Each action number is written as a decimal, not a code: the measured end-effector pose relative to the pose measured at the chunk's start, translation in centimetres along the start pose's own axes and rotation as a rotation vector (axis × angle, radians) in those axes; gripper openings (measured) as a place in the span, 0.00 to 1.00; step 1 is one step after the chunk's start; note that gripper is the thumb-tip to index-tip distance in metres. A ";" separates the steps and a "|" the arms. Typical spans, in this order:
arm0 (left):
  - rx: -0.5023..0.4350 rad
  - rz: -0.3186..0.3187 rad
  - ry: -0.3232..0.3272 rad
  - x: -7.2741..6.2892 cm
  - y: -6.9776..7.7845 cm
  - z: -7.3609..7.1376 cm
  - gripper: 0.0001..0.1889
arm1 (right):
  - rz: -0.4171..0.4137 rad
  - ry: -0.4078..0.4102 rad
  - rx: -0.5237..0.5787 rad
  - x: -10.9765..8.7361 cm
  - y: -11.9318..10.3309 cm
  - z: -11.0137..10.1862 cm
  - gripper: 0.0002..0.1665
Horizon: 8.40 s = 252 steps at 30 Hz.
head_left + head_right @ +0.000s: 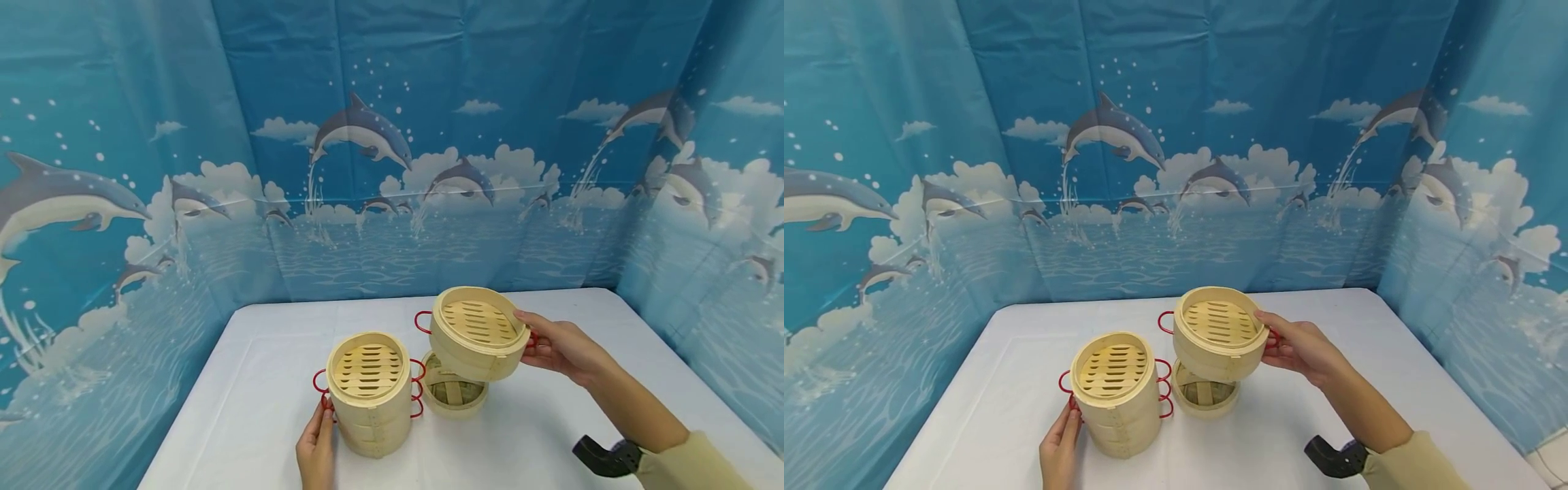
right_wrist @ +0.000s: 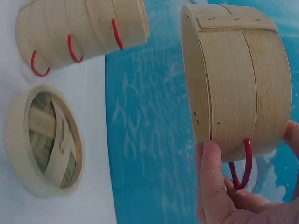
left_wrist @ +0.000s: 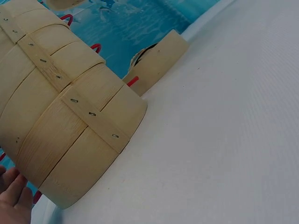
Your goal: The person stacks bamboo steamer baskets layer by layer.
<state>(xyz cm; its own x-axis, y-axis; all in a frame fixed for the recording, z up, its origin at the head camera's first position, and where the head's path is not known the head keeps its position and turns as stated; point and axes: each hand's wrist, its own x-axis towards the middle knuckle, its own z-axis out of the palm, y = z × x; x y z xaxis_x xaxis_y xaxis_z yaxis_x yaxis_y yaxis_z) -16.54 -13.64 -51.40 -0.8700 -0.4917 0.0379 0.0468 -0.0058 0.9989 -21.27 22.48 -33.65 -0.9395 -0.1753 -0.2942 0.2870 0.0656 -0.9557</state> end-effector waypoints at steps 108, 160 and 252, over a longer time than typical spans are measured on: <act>-0.078 0.076 -0.039 0.0 0.3 -0.1 0.22 | 0.013 0.128 -0.053 3.5 0.4 16.2 0.43; -0.074 0.045 -0.039 0.0 0.3 0.0 0.22 | -0.567 0.088 -1.028 10.4 10.2 6.6 0.08; -0.145 0.067 -0.056 -0.1 0.3 0.1 0.22 | -0.926 -0.233 -1.091 3.8 -8.6 19.3 0.05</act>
<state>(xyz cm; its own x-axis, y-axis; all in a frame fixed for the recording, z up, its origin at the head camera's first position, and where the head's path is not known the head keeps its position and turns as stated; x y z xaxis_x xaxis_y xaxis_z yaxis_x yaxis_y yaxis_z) -16.49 -13.48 -51.13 -0.8884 -0.4458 0.1097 0.1723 -0.1023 0.9797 -23.68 2.33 -26.76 -0.6240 -0.7149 0.3156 -0.7770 0.5248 -0.3476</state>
